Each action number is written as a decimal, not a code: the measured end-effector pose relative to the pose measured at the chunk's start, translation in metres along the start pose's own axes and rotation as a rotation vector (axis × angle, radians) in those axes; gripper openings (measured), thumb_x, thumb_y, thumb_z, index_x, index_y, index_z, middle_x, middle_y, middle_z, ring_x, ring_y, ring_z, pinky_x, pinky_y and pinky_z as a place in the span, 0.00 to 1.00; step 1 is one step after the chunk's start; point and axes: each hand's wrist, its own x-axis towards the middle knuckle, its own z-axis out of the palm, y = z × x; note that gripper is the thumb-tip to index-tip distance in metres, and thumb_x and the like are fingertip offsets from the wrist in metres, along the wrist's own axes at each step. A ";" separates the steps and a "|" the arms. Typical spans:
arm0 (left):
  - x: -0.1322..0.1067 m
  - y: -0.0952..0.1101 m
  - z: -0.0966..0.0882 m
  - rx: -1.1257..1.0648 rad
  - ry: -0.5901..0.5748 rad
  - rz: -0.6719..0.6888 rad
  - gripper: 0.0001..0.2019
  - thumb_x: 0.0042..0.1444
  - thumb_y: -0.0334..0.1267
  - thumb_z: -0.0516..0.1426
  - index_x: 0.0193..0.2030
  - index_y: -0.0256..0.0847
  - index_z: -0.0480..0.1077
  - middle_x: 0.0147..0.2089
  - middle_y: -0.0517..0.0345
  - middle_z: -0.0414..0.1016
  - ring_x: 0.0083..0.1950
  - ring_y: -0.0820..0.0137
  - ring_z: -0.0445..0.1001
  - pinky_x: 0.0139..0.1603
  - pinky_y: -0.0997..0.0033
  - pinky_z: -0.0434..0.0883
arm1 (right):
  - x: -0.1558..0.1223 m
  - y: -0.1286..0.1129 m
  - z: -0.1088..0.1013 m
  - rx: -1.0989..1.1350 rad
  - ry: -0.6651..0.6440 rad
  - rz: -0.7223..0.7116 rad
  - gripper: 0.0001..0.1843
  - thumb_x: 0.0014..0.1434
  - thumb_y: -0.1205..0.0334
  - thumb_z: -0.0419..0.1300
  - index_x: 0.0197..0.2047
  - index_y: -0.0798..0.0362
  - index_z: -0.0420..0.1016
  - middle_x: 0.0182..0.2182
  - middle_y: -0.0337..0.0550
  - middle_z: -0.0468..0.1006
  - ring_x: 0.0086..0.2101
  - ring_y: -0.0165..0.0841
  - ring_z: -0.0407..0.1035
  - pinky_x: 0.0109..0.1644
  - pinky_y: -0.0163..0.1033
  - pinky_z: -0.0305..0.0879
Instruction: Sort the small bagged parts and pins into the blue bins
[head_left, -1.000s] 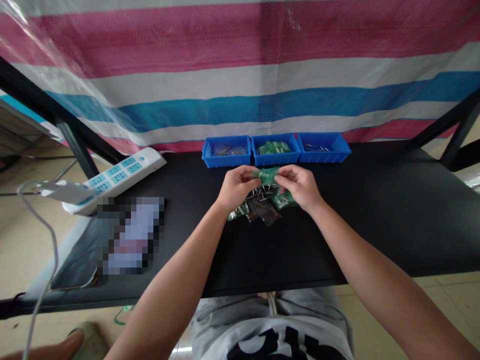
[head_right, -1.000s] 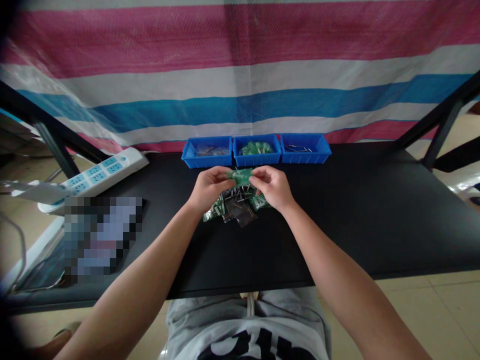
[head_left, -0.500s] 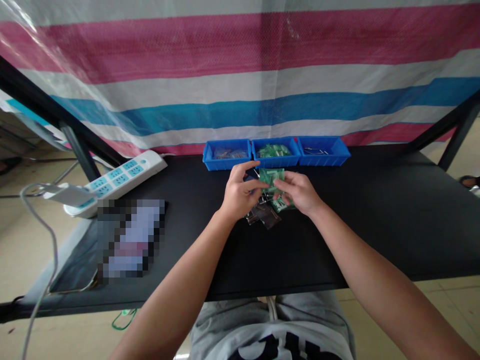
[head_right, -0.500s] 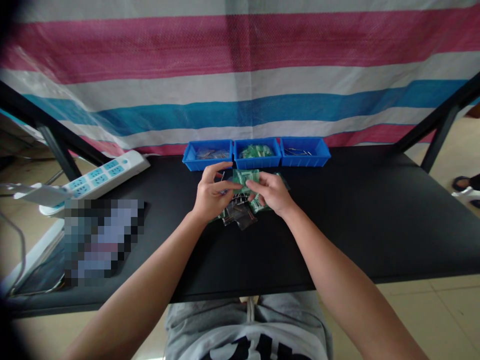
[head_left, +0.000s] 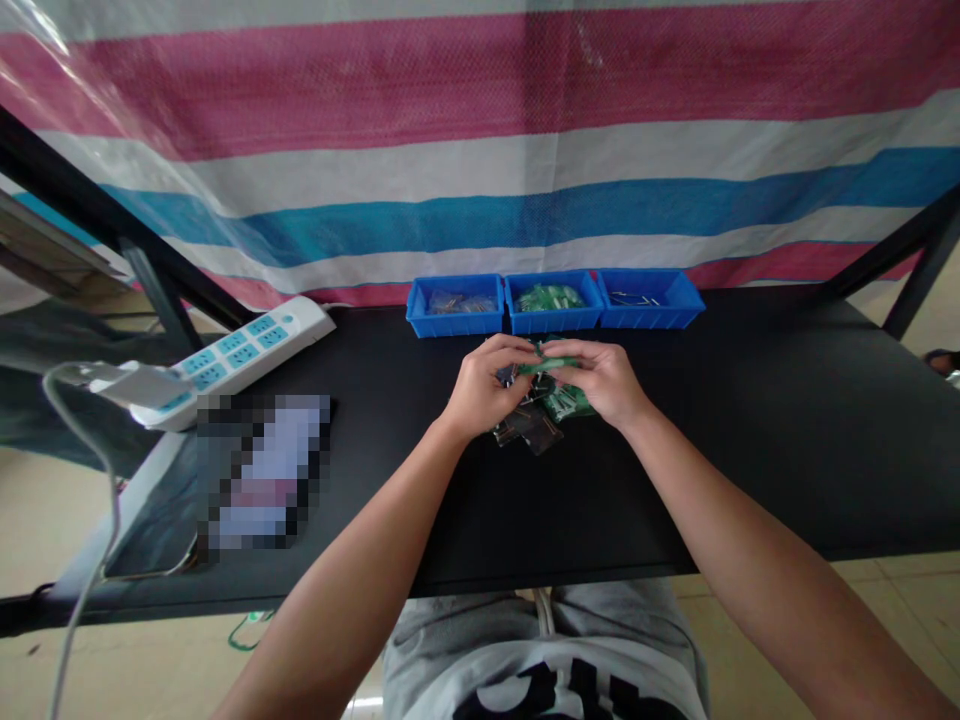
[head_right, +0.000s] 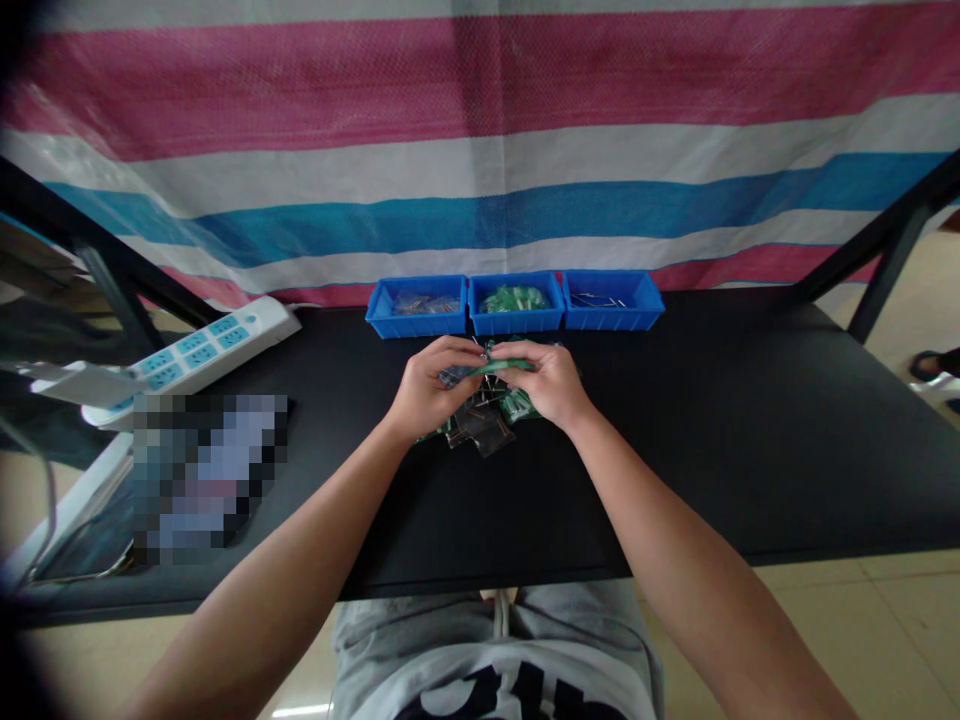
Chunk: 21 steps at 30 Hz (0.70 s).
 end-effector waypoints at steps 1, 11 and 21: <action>0.000 -0.001 0.000 0.009 0.014 0.031 0.08 0.53 0.29 0.59 0.38 0.41 0.78 0.47 0.51 0.76 0.47 0.67 0.75 0.50 0.64 0.72 | 0.000 0.001 0.000 -0.007 0.012 -0.022 0.15 0.42 0.58 0.72 0.36 0.49 0.82 0.45 0.44 0.81 0.44 0.40 0.74 0.41 0.42 0.72; -0.003 -0.012 -0.003 0.264 0.111 0.066 0.13 0.50 0.22 0.59 0.31 0.46 0.80 0.58 0.54 0.69 0.58 0.64 0.69 0.55 0.61 0.70 | 0.003 -0.006 -0.003 0.211 0.094 0.172 0.25 0.45 0.55 0.68 0.48 0.50 0.75 0.27 0.38 0.77 0.26 0.34 0.71 0.26 0.38 0.68; -0.004 -0.011 -0.006 0.369 -0.036 0.113 0.19 0.49 0.20 0.52 0.34 0.44 0.80 0.58 0.51 0.70 0.59 0.62 0.70 0.57 0.57 0.71 | 0.002 -0.004 -0.005 0.078 0.148 0.103 0.16 0.39 0.56 0.73 0.32 0.54 0.79 0.24 0.38 0.78 0.23 0.29 0.66 0.28 0.37 0.63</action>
